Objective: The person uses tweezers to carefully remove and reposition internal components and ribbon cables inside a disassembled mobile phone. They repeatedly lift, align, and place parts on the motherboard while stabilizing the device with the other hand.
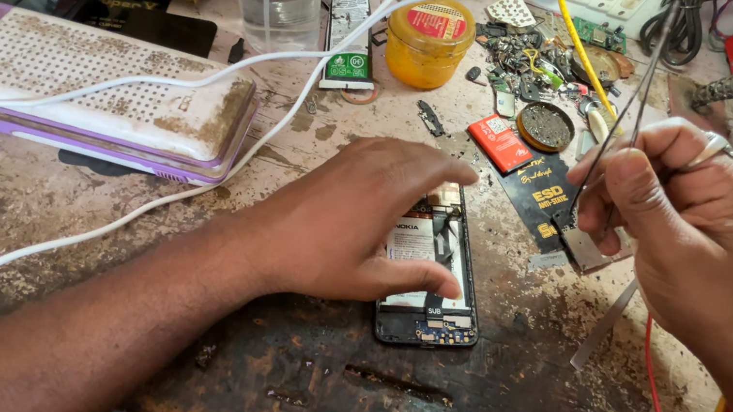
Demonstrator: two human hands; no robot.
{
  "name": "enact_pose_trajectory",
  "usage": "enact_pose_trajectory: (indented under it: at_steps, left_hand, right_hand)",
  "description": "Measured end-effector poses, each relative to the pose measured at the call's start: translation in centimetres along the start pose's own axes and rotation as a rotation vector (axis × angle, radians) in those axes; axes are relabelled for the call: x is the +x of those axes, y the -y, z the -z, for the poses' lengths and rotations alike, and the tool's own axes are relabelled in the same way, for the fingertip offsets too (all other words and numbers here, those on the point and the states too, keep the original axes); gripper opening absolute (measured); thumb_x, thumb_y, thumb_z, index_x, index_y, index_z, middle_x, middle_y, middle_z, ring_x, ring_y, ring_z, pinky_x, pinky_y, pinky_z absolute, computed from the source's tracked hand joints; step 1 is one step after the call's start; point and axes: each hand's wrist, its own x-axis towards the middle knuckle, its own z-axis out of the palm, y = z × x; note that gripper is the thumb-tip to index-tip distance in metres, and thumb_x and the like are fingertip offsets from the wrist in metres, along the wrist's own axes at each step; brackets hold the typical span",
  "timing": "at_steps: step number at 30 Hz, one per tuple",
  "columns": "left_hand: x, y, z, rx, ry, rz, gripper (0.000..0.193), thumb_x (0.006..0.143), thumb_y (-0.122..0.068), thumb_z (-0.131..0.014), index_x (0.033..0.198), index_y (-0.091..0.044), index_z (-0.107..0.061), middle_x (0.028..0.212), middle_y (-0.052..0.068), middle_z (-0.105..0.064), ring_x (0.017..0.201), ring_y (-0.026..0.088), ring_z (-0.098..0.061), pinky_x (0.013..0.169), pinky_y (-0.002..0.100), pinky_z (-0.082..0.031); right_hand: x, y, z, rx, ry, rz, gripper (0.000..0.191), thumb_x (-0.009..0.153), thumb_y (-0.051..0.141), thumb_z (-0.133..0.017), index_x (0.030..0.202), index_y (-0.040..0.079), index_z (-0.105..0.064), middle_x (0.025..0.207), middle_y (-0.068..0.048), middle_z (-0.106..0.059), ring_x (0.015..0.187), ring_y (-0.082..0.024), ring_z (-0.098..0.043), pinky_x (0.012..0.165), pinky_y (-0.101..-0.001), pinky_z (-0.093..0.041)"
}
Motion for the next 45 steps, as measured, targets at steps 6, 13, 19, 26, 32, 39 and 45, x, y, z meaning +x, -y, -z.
enact_pose_trajectory:
  at_steps: [6, 13, 19, 26, 32, 39, 45]
  left_hand:
    - [0.2, -0.8, 0.2, 0.032, -0.013, -0.071, 0.085, 0.086, -0.058, -0.079, 0.144, -0.003, -0.050, 0.133, 0.022, -0.067, 0.128, 0.037, -0.060, 0.109, 0.053, -0.043]
    - [-0.1, -0.5, -0.3, -0.004, 0.047, 0.060, 0.085, 0.090, -0.058, -0.073, 0.152, -0.006, -0.046, 0.134, 0.017, -0.067, 0.132, 0.035, -0.060, 0.114, 0.049, -0.043]
    - [-0.1, -0.3, -0.7, 0.050, 0.052, 0.141, 0.120, 0.075, -0.073, -0.079, 0.153, 0.005, -0.031, 0.155, 0.034, -0.037, 0.147, 0.047, -0.032, 0.117, 0.057, -0.027]
    - [-0.2, -1.5, -0.2, 0.145, 0.237, 0.257, 0.154, 0.050, -0.091, -0.081, 0.151, 0.010, -0.022, 0.157, 0.038, -0.021, 0.152, 0.054, -0.012, 0.116, 0.066, -0.005]
    - [0.1, -2.3, 0.7, 0.228, 0.320, 0.438, 0.150, 0.050, -0.092, -0.075, 0.156, 0.002, -0.024, 0.158, 0.033, -0.020, 0.150, 0.047, -0.010, 0.116, 0.070, -0.001]
    - [0.1, -1.8, 1.0, 0.199, 0.248, 0.501, 0.151, 0.050, -0.096, -0.072, 0.159, -0.004, -0.022, 0.163, 0.033, -0.017, 0.149, 0.050, -0.003, 0.117, 0.066, 0.004]
    - [0.1, -1.4, 0.5, 0.173, 0.307, 0.465, 0.142, 0.053, -0.091, -0.075, 0.162, -0.016, -0.022, 0.166, 0.029, -0.008, 0.154, 0.047, 0.006, 0.117, 0.069, 0.006]
  right_hand:
    - [0.0, -0.1, 0.0, -0.004, -0.007, -0.023, 0.014, 0.107, 0.013, -0.062, 0.107, -0.001, -0.057, 0.093, -0.015, -0.070, 0.073, -0.011, -0.064, 0.063, -0.0257, -0.053]
    - [-0.1, -0.2, -0.1, 0.045, 0.007, -0.050, 0.035, 0.091, 0.002, -0.080, 0.109, 0.003, -0.050, 0.088, -0.014, -0.072, 0.069, -0.013, -0.070, 0.058, -0.0268, -0.058]
    - [-0.1, 0.3, -0.4, -0.184, 0.066, -0.052, 0.051, 0.086, 0.009, -0.084, 0.117, 0.003, -0.043, 0.085, -0.014, -0.074, 0.070, -0.014, -0.075, 0.055, -0.0252, -0.062]
    - [-1.1, 0.4, -1.1, -0.275, 0.007, -0.152, 0.027, 0.087, 0.007, -0.081, 0.108, -0.004, -0.069, 0.092, -0.011, -0.074, 0.083, -0.012, -0.069, 0.070, -0.0273, -0.059]
    - [-1.5, 0.0, -0.7, 0.069, 0.039, -0.266, 0.021, 0.095, 0.005, -0.080, 0.103, -0.004, -0.062, 0.092, -0.016, -0.075, 0.073, -0.020, -0.070, 0.063, -0.0341, -0.059]
    - [-1.1, 1.8, -1.5, -0.129, 0.121, -0.342, 0.030, 0.082, 0.006, -0.074, 0.111, -0.003, -0.074, 0.092, -0.013, -0.081, 0.087, -0.017, -0.079, 0.076, -0.0304, -0.065]
    - [-1.3, 1.5, -1.7, -0.188, 0.218, -0.239, 0.029, 0.087, 0.005, -0.078, 0.114, -0.004, -0.074, 0.106, -0.015, -0.082, 0.097, -0.019, -0.080, 0.081, -0.0314, -0.066]
